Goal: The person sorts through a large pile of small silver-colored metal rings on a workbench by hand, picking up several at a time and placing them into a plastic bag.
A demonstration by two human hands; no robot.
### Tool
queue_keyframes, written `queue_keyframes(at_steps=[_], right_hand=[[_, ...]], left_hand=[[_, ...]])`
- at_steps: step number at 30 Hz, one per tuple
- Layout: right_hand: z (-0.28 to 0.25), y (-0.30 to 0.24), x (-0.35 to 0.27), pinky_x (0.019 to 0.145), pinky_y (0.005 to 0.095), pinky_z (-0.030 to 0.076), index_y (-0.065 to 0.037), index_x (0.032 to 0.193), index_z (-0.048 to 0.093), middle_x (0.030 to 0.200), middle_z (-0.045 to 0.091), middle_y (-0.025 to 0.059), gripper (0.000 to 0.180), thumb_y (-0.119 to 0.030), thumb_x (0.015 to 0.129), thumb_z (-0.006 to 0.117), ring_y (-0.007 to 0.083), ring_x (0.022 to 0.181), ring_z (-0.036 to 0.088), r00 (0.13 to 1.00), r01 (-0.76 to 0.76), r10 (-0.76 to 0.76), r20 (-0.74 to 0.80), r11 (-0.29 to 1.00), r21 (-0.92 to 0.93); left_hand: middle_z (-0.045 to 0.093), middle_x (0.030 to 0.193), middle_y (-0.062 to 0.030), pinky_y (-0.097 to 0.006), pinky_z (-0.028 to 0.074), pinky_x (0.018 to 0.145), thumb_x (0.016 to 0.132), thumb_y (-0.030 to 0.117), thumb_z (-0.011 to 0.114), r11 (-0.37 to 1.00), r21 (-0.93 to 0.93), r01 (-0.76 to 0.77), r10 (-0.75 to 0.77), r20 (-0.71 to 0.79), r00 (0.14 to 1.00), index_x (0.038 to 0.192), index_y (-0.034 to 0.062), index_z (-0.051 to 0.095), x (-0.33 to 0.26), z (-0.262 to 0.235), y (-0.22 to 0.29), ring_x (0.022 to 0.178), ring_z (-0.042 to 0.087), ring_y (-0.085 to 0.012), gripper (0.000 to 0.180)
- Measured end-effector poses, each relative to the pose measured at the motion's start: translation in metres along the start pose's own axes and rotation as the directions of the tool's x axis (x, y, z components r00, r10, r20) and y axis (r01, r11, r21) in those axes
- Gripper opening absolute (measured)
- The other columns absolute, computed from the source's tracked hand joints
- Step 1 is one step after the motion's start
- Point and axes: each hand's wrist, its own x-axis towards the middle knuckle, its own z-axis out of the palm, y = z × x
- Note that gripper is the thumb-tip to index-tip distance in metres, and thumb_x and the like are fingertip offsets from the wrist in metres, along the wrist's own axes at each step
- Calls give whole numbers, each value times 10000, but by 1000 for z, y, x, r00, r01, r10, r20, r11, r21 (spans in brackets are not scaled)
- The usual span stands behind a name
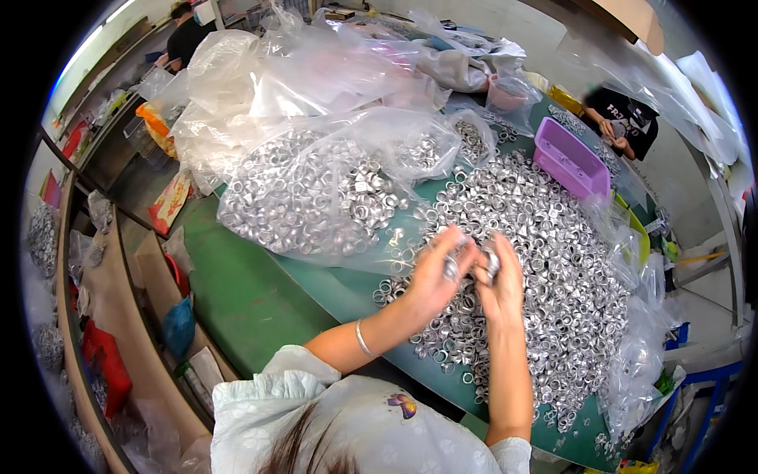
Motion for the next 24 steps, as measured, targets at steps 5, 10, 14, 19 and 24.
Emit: queue_keyframes(at_steps=[5, 10, 14, 19, 24], right_hand=[[69, 41, 59, 756, 350, 434, 34, 1220, 338, 1047, 462, 154, 555, -331, 864, 560, 236, 879, 505, 892, -389, 337, 302, 912, 131], [113, 75, 79, 1063, 466, 226, 26, 1399, 67, 1438, 115, 223, 834, -386, 859, 550, 345, 1297, 241, 814, -271, 264, 518, 960, -64], [77, 65, 62, 1008, 422, 331, 27, 1377, 232, 1403, 285, 208, 638, -274, 901, 533, 329, 1286, 309, 748, -271, 270, 607, 958, -92], [2, -2, 27, 706, 266, 472, -4, 1062, 615, 983, 644, 61, 271, -192, 869, 583, 129, 798, 596, 892, 345, 66, 447, 539, -768], [-54, -59, 27, 751, 305, 441, -24, 933, 658, 937, 643, 88, 194, -158, 793, 640, 190, 824, 572, 927, 201, -297, 227, -116, -973]], left_hand=[[534, 907, -42, -311, 471, 796, 877, 123, 531, 602, 261, -754, 782, -1, 624, 947, 67, 508, 29, 27, 86, 867, 535, -162, 92], [396, 1264, -154, -339, 311, 990, 840, 47, 523, 375, 438, -817, 877, 119, 466, 1328, -8, 189, 35, 14, 125, 1158, 406, -223, 594], [437, 1285, -165, -353, 298, 1024, 851, 6, 512, 244, 540, -805, 899, 185, 397, 1328, -48, 282, 21, 26, 97, 1236, 392, -240, 533], [489, 1258, -146, -338, 324, 1008, 861, -42, 470, 145, 655, -742, 498, 599, 627, 1226, -47, 456, 2, 33, 41, 1204, 437, -228, 366], [569, 1160, -121, -353, 394, 935, 799, -58, 503, -340, 610, -716, -169, 709, 684, 1119, 45, 579, 48, 13, 9, 1081, 534, -270, 344]])
